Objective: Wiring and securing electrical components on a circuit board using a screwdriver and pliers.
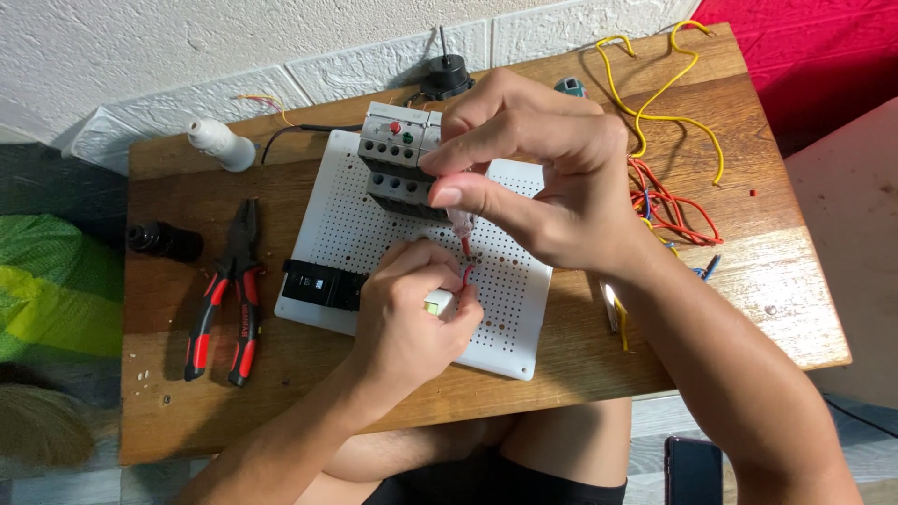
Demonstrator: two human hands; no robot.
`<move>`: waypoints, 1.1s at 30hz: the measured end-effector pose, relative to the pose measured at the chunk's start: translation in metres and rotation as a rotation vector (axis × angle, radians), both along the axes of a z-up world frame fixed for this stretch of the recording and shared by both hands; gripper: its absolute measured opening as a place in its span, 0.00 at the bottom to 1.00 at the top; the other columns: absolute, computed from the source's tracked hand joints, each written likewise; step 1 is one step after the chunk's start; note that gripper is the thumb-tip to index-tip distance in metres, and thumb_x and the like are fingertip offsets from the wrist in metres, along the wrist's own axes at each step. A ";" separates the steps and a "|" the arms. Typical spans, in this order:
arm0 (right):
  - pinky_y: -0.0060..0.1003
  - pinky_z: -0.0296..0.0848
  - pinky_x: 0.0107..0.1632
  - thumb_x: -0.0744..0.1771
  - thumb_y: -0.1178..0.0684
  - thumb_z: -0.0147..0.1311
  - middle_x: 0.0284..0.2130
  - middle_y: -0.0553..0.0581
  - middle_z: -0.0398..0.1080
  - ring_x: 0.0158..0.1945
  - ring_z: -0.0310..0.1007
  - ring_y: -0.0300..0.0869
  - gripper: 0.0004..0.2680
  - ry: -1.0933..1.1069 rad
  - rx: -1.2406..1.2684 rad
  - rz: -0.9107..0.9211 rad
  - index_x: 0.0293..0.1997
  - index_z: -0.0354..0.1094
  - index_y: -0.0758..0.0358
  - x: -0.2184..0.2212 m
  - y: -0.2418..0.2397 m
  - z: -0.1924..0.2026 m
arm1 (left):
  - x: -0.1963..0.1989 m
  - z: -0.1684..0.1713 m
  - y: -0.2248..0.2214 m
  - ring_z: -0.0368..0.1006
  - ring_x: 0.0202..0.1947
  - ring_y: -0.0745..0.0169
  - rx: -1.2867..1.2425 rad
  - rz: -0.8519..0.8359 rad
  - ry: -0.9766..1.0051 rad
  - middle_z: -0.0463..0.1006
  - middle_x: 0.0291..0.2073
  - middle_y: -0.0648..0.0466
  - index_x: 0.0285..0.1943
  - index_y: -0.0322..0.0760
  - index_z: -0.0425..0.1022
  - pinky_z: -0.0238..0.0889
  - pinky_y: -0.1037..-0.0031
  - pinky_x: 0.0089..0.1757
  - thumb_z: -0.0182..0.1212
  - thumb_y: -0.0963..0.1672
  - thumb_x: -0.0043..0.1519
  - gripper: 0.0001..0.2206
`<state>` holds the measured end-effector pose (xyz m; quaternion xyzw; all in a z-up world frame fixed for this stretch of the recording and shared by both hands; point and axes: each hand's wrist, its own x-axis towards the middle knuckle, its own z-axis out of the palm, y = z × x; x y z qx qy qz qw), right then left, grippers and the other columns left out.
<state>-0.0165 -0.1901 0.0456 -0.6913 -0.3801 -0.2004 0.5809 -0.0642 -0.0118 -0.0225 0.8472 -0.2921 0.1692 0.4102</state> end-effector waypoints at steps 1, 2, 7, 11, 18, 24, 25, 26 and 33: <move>0.39 0.72 0.51 0.68 0.60 0.60 0.39 0.65 0.71 0.43 0.73 0.49 0.04 0.014 -0.003 -0.017 0.43 0.73 0.72 -0.001 -0.001 0.001 | 0.000 0.000 0.000 0.68 0.31 0.54 0.008 0.005 0.000 0.73 0.26 0.54 0.22 0.34 0.68 0.63 0.68 0.36 0.64 0.35 0.50 0.08; 0.39 0.72 0.51 0.68 0.60 0.60 0.39 0.65 0.71 0.43 0.73 0.49 0.04 0.013 -0.003 -0.019 0.43 0.73 0.72 0.000 -0.002 0.002 | 0.000 0.000 0.000 0.68 0.31 0.54 0.009 0.002 -0.001 0.73 0.26 0.54 0.22 0.34 0.68 0.63 0.68 0.36 0.64 0.35 0.50 0.08; 0.37 0.74 0.50 0.70 0.61 0.56 0.39 0.66 0.75 0.42 0.75 0.48 0.07 0.062 -0.027 0.010 0.50 0.71 0.76 -0.001 -0.005 0.006 | 0.000 -0.002 0.004 0.73 0.30 0.56 0.025 0.030 -0.014 0.77 0.26 0.56 0.29 0.37 0.71 0.68 0.68 0.36 0.67 0.37 0.50 0.07; 0.38 0.76 0.52 0.71 0.62 0.54 0.42 0.68 0.75 0.45 0.76 0.49 0.07 0.065 -0.039 0.033 0.51 0.71 0.76 -0.002 -0.005 0.009 | 0.001 0.003 0.006 0.74 0.32 0.54 0.045 -0.016 -0.036 0.81 0.31 0.55 0.35 0.35 0.76 0.70 0.69 0.37 0.65 0.36 0.52 0.06; 0.37 0.76 0.53 0.72 0.61 0.49 0.43 0.68 0.76 0.47 0.78 0.49 0.07 0.074 -0.082 0.033 0.51 0.72 0.75 -0.002 -0.003 0.009 | 0.004 0.005 0.013 0.74 0.32 0.55 0.101 -0.102 -0.058 0.81 0.32 0.52 0.36 0.32 0.80 0.70 0.67 0.39 0.61 0.36 0.53 0.06; 0.38 0.76 0.54 0.72 0.60 0.49 0.43 0.68 0.76 0.48 0.79 0.50 0.07 0.073 -0.093 0.009 0.51 0.72 0.74 -0.002 -0.003 0.008 | 0.004 0.005 0.016 0.75 0.33 0.56 0.104 -0.097 -0.082 0.82 0.34 0.55 0.38 0.35 0.81 0.71 0.69 0.38 0.61 0.37 0.51 0.08; 0.39 0.77 0.55 0.72 0.60 0.50 0.44 0.69 0.76 0.50 0.80 0.51 0.07 0.066 -0.099 0.000 0.51 0.72 0.74 -0.002 -0.004 0.008 | 0.003 0.004 0.015 0.76 0.33 0.57 0.109 -0.081 -0.100 0.82 0.35 0.56 0.37 0.36 0.81 0.71 0.70 0.37 0.61 0.37 0.51 0.08; 0.39 0.77 0.55 0.72 0.60 0.50 0.44 0.69 0.76 0.50 0.80 0.51 0.07 0.066 -0.101 0.001 0.51 0.72 0.74 -0.002 -0.004 0.008 | 0.003 0.005 0.015 0.76 0.33 0.57 0.107 -0.081 -0.100 0.82 0.35 0.56 0.37 0.36 0.81 0.71 0.70 0.37 0.61 0.37 0.51 0.08; 0.38 0.75 0.51 0.72 0.60 0.50 0.45 0.70 0.77 0.45 0.78 0.48 0.07 0.065 -0.123 -0.036 0.50 0.72 0.74 -0.002 -0.003 0.009 | 0.001 0.000 0.015 0.76 0.36 0.58 0.181 -0.032 -0.118 0.82 0.36 0.59 0.37 0.39 0.82 0.71 0.70 0.46 0.64 0.37 0.47 0.10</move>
